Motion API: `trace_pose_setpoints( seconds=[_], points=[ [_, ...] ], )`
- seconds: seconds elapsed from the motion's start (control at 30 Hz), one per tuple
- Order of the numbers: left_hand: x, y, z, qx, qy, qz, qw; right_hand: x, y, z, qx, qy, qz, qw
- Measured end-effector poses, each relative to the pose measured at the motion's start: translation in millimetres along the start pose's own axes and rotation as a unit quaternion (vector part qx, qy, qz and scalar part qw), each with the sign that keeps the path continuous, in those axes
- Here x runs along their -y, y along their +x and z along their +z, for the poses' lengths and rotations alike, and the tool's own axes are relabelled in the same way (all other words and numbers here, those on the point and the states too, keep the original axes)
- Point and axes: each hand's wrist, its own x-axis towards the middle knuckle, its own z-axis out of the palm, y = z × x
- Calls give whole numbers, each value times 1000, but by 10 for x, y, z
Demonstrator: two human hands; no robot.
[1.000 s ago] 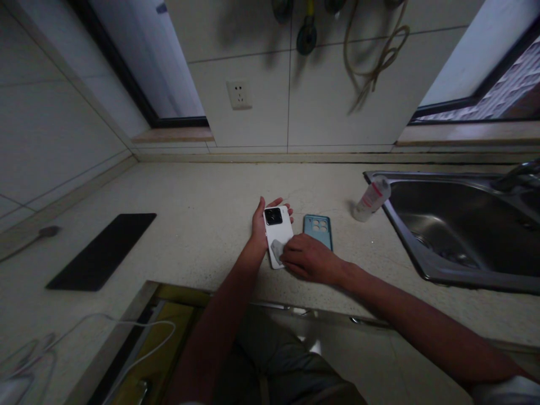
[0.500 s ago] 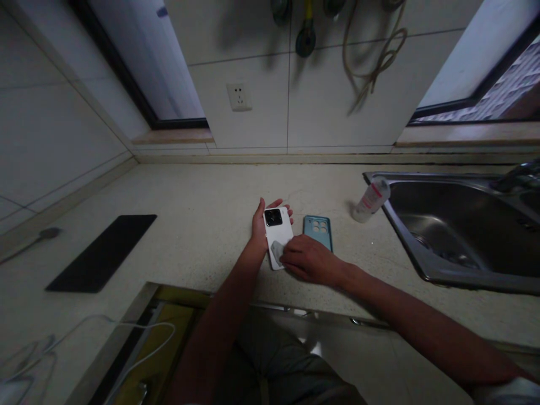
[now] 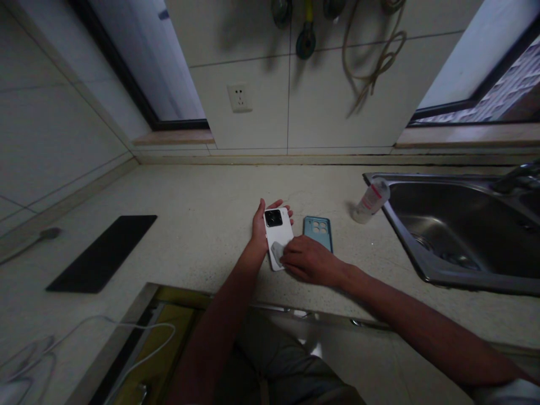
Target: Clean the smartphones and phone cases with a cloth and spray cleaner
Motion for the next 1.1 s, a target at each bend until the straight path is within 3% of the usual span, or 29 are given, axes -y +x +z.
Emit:
trace_pose_setpoints(
  seconds=[1.1],
  points=[
    [-8, -36, 37, -13, 6, -2, 1000, 1, -4, -2, 1, -3, -1, 1000]
  ],
)
